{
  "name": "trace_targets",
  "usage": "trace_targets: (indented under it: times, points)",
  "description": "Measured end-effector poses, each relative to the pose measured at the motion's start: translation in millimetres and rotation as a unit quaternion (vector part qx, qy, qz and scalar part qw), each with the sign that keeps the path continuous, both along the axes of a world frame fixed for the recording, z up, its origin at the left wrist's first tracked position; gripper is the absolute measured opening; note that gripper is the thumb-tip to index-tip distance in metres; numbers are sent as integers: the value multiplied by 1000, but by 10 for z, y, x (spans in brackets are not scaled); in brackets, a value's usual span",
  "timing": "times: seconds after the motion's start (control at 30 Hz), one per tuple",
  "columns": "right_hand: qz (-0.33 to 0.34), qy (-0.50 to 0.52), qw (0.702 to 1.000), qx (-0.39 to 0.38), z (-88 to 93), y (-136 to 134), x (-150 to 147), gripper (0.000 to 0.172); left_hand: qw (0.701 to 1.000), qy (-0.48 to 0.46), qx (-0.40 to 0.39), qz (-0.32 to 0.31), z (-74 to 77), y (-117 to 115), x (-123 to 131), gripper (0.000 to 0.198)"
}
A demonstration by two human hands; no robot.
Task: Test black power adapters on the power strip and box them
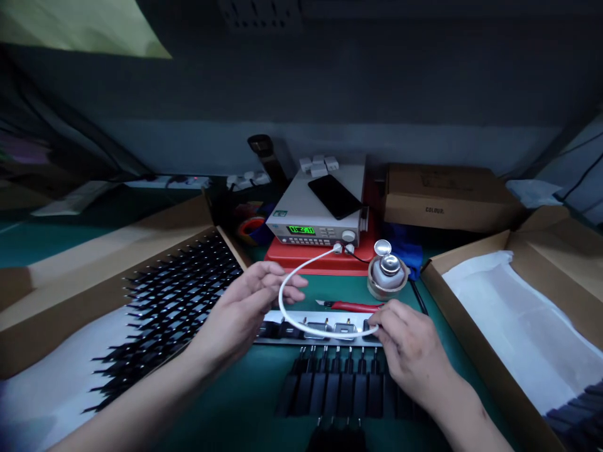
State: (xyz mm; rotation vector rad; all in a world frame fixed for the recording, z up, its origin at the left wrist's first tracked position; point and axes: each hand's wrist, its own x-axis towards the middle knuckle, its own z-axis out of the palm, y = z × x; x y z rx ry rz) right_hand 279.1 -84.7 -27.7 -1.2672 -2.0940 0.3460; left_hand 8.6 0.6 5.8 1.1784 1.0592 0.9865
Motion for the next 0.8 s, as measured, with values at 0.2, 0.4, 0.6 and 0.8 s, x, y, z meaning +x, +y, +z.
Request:
trace_targets:
  times: [0.2, 0.4, 0.6, 0.8]
  points:
    - [-19, 7, 1000, -9, -24, -6, -1, 15, 907, 279, 262, -175, -155, -326, 63, 23]
    - [-25, -7, 1000, -11, -1, -28, -47, 15, 766, 439, 394, -255, -329, -318, 485, 32]
    - [-24, -3, 1000, -17, 38, -74, -51, 15, 778, 407, 395, -272, -335, -249, 487, 12]
    - [-35, -27, 999, 2, 32, -60, -55, 15, 792, 380, 376, -294, -216, -348, 549, 28]
